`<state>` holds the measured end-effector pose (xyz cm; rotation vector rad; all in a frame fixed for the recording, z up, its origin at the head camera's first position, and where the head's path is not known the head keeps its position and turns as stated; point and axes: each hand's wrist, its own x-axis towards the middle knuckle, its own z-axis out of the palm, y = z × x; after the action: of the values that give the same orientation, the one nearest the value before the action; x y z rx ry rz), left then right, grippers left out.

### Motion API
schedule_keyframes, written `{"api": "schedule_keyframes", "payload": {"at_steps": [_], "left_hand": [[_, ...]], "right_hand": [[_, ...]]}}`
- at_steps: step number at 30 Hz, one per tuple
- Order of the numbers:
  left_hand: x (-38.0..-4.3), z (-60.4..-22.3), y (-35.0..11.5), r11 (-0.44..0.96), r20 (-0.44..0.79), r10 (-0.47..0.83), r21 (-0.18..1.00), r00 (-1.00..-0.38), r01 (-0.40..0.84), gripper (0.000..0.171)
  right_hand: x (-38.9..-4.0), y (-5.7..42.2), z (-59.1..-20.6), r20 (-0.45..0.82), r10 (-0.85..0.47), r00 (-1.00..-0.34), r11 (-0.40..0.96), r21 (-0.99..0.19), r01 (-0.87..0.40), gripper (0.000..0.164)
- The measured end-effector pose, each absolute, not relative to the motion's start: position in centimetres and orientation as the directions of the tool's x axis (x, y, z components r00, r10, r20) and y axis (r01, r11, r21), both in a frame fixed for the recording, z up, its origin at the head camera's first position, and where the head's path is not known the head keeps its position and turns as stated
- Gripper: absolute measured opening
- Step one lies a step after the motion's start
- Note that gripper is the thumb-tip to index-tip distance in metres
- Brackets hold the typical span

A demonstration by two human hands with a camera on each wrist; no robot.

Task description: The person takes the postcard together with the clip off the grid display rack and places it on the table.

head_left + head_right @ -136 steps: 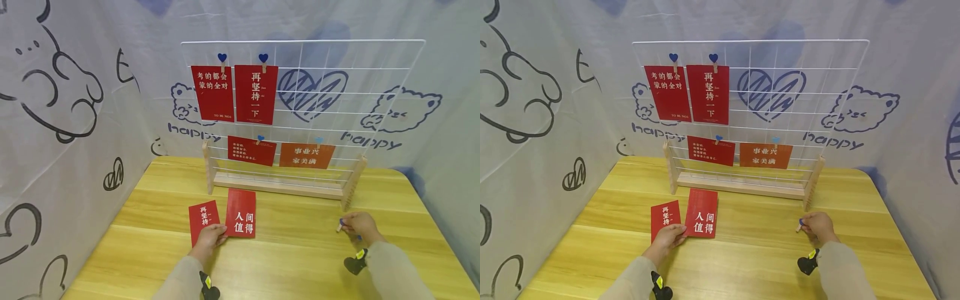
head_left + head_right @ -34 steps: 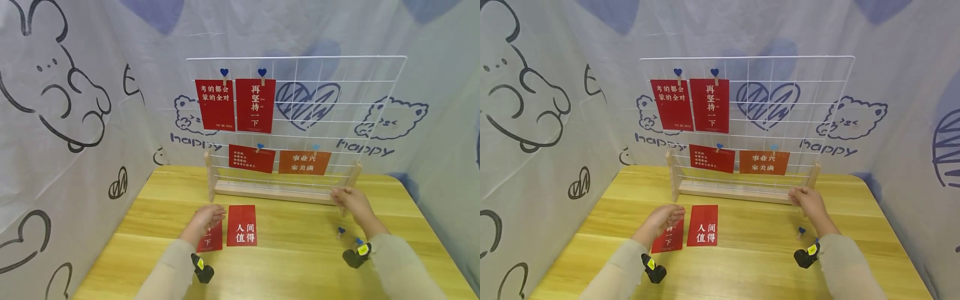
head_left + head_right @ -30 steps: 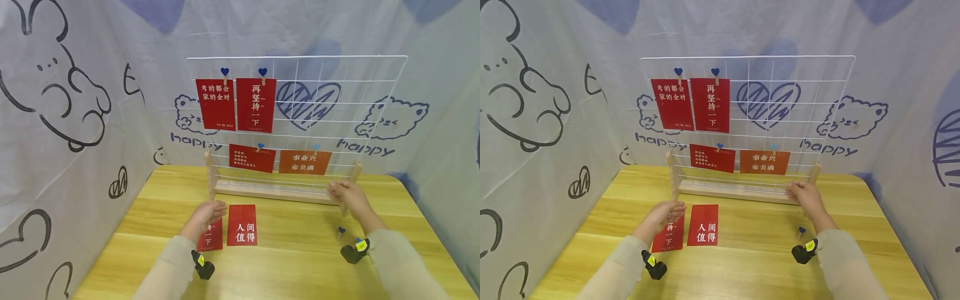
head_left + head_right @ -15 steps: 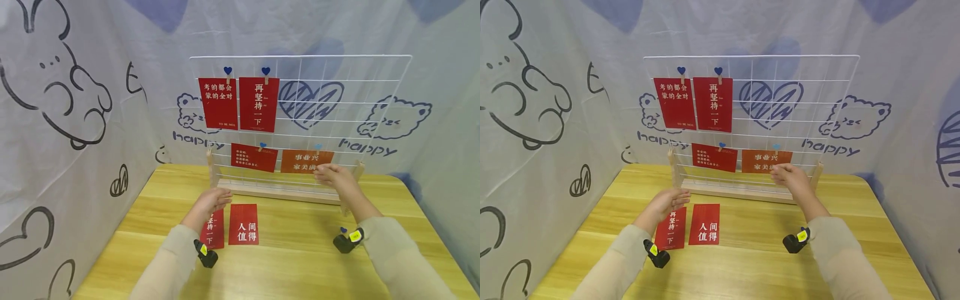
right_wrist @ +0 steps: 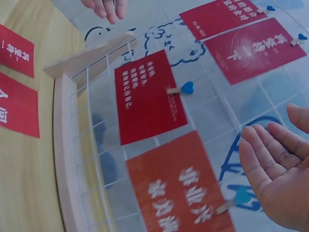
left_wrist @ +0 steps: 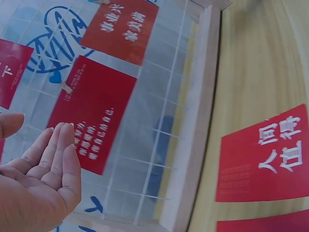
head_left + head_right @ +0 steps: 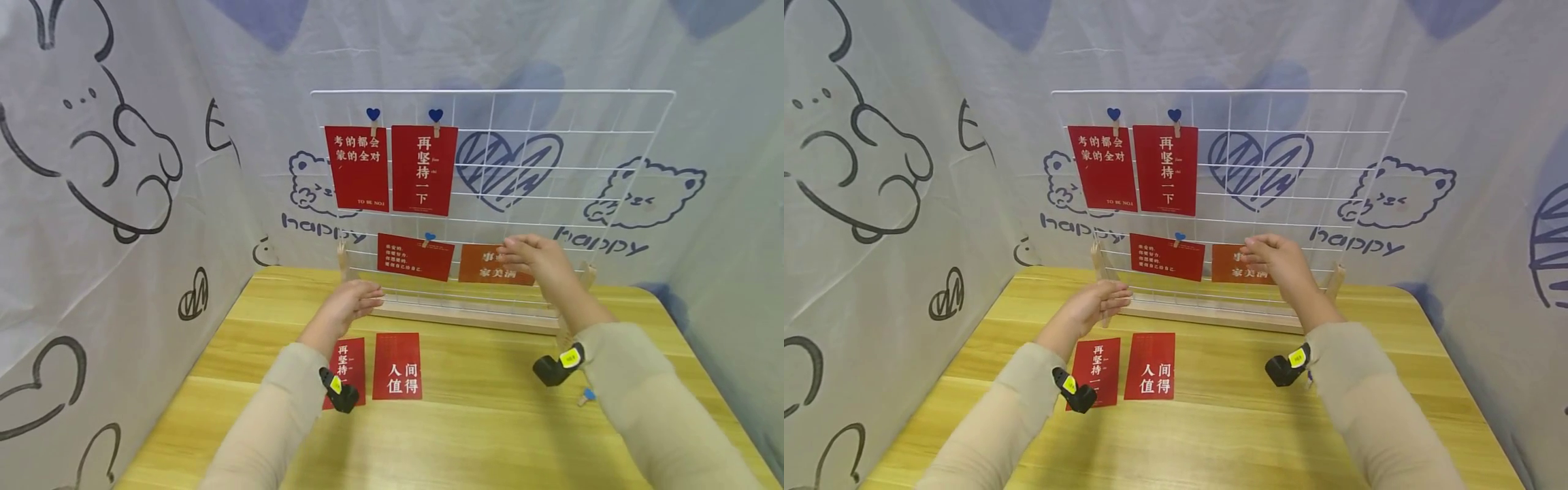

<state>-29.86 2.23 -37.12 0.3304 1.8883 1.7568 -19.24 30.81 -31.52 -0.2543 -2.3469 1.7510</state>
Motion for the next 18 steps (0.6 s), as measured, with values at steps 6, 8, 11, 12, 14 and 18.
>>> {"api": "schedule_keyframes", "payload": {"at_steps": [6,8,11,12,14,18], "left_hand": [[-30.7,-35.4,2.6,0.098,-0.165,0.546,0.986,-0.821,-0.133,0.039],[-31.1,-34.8,2.8,0.085,-0.159,0.543,0.987,-0.825,-0.134,0.038],[-31.6,-34.1,3.0,0.069,-0.159,0.539,0.987,-0.827,-0.145,0.039],[-31.8,-33.9,3.1,0.066,-0.159,0.538,0.987,-0.828,-0.146,0.039],[-32.3,-33.5,3.2,0.052,-0.147,0.530,0.989,-0.835,-0.141,0.040],[-32.9,-32.8,3.6,0.026,-0.135,0.510,0.990,-0.849,-0.141,0.039]], "right_hand": [[-20.4,29.8,-29.4,0.097,0.284,-0.954,0.256,-0.966,-0.022,0.046],[-20.9,29.6,-28.9,0.099,0.304,-0.947,0.240,-0.970,-0.025,0.043],[-21.6,29.3,-28.3,0.114,0.316,-0.942,0.228,-0.973,-0.041,0.040],[-21.8,29.3,-28.0,0.120,0.319,-0.940,0.227,-0.973,-0.047,0.039],[-22.2,29.1,-27.5,0.134,0.327,-0.936,0.206,-0.976,-0.067,0.038],[-22.9,29.0,-26.5,0.160,0.344,-0.925,0.122,-0.985,-0.125,0.032]]}}
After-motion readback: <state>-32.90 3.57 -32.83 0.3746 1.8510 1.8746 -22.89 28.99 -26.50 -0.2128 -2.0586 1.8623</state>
